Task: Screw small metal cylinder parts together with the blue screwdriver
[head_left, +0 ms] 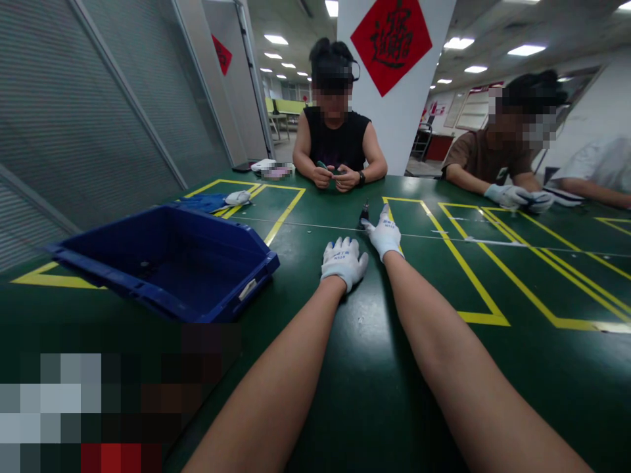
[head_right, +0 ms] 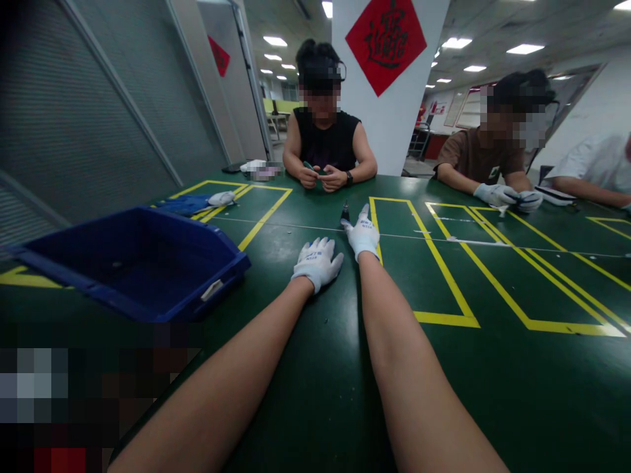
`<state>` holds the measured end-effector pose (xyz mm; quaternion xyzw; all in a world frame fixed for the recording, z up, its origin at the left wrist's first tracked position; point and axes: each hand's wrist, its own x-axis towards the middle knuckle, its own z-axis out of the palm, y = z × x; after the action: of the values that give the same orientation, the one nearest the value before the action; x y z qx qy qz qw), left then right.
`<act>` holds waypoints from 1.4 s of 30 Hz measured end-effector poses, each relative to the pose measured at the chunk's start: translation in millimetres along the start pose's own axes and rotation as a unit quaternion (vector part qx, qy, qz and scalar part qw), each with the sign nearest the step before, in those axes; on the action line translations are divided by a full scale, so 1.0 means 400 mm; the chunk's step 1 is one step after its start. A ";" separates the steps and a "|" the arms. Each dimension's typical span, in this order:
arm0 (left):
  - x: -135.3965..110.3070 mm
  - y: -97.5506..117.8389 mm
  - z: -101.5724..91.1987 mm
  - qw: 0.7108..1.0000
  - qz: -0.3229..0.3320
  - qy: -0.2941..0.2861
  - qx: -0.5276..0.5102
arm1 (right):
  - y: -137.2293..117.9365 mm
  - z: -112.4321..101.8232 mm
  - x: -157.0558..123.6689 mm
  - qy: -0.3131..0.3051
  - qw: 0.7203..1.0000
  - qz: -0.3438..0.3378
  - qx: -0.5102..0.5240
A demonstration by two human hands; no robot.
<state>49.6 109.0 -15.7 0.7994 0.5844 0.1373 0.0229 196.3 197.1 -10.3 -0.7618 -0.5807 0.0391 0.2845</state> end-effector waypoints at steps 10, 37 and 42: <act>-0.123 -0.016 -0.059 1.000 0.007 -0.011 -0.016 | 0.174 -0.156 -0.168 0.114 0.993 0.007 0.012; -0.301 0.029 -0.125 0.994 0.105 -0.025 -0.035 | 0.123 -0.318 -0.636 -0.083 0.886 -0.454 -0.045; -0.298 0.024 -0.118 0.992 0.117 -0.020 -0.037 | 0.122 -0.324 -0.635 -0.078 0.881 -0.458 -0.092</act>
<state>13.4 -12.1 8.6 0.8635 0.4807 0.1447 0.0477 206.9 -91.4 5.7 -0.4279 -0.8862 -0.0896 0.1534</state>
